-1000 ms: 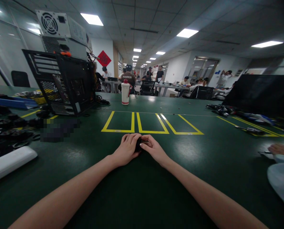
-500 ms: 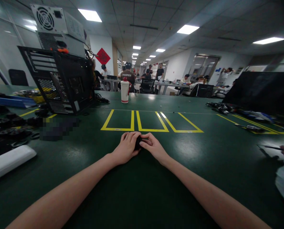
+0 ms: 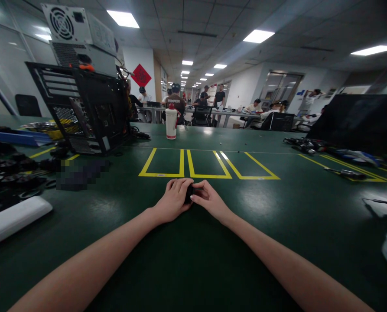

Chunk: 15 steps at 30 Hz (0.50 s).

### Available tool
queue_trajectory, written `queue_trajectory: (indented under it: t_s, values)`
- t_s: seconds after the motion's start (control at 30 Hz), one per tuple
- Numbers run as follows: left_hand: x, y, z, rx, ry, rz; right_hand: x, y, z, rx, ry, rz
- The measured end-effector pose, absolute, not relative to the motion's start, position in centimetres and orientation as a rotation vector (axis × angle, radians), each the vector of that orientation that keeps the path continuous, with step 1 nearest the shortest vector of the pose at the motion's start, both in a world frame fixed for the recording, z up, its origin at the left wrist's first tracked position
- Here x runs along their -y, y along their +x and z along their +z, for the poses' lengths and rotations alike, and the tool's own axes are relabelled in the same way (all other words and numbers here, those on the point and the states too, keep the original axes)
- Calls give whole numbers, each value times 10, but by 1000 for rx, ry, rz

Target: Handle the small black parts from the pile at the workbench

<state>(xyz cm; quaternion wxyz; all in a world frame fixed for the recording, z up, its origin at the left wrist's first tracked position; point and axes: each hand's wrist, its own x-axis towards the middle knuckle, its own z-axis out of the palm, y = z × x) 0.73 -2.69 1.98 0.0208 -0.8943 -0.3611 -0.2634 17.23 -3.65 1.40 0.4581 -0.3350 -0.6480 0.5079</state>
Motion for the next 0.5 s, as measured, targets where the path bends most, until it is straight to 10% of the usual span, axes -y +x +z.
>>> queue_trajectory:
  t_s: [0.5]
  values:
    - [25,6,17,1110,-2778,-833,38,171,18,1607,-786,1267]
